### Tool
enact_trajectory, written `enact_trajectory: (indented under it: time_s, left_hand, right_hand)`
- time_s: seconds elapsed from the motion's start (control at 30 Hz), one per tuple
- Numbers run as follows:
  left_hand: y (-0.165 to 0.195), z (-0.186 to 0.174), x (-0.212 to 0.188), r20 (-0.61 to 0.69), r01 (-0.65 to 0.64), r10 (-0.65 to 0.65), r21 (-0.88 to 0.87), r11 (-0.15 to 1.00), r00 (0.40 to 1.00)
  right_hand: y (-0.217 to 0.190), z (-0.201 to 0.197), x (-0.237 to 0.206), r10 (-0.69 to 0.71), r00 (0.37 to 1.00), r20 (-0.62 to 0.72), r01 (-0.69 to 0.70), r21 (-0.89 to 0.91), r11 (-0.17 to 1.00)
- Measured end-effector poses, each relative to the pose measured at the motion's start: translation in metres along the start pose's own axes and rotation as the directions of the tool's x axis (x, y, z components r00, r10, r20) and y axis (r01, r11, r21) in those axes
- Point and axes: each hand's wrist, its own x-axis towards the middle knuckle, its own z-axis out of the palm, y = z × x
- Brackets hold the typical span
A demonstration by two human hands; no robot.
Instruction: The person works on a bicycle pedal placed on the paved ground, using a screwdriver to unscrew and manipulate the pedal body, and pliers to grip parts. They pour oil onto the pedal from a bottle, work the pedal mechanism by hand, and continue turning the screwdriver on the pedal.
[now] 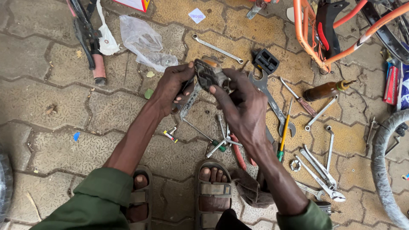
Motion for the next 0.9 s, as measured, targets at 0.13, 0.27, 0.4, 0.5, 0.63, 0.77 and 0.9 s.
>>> enact_trajectory:
  time_s: [0.13,0.27,0.4,0.5,0.63,0.77,0.9]
  left_hand:
    - [0.006,-0.001,0.0,-0.115,0.059,-0.043,0.135,0.989,0.992]
    - [0.016,-0.016,-0.004,-0.148,0.037,-0.031,0.041,0.998,0.988]
    - [0.019,-0.028,0.001,0.006,-0.037,0.039,-0.175,0.984,0.999]
    - [0.012,-0.027,0.004,-0.004,-0.023,0.022,-0.135,0.991,1.0]
    - [0.007,-0.022,0.005,-0.013,-0.016,0.014,-0.127,0.992,1.0]
    - [0.006,-0.019,0.002,0.014,-0.006,0.008,-0.171,0.985,1.0]
    - [0.005,-0.011,0.0,-0.099,-0.032,0.036,0.037,0.999,0.994]
  right_hand:
    - [-0.011,-0.013,-0.001,-0.205,0.972,0.111,0.229,-0.29,0.929]
    - [-0.014,-0.033,-0.022,-0.619,0.598,0.509,0.8,-0.337,0.496]
    - [-0.004,-0.026,-0.024,-0.064,0.964,0.258,0.105,-0.146,0.984]
    - [0.001,-0.019,-0.017,-0.54,0.841,0.026,0.529,-0.252,0.811]
    - [-0.001,-0.014,-0.014,-0.423,0.901,-0.092,0.398,-0.208,0.893]
    - [-0.005,-0.009,-0.013,-0.277,0.955,-0.11,0.269,-0.085,0.959]
    - [-0.007,-0.004,-0.002,-0.281,0.958,-0.058,0.274,-0.109,0.956]
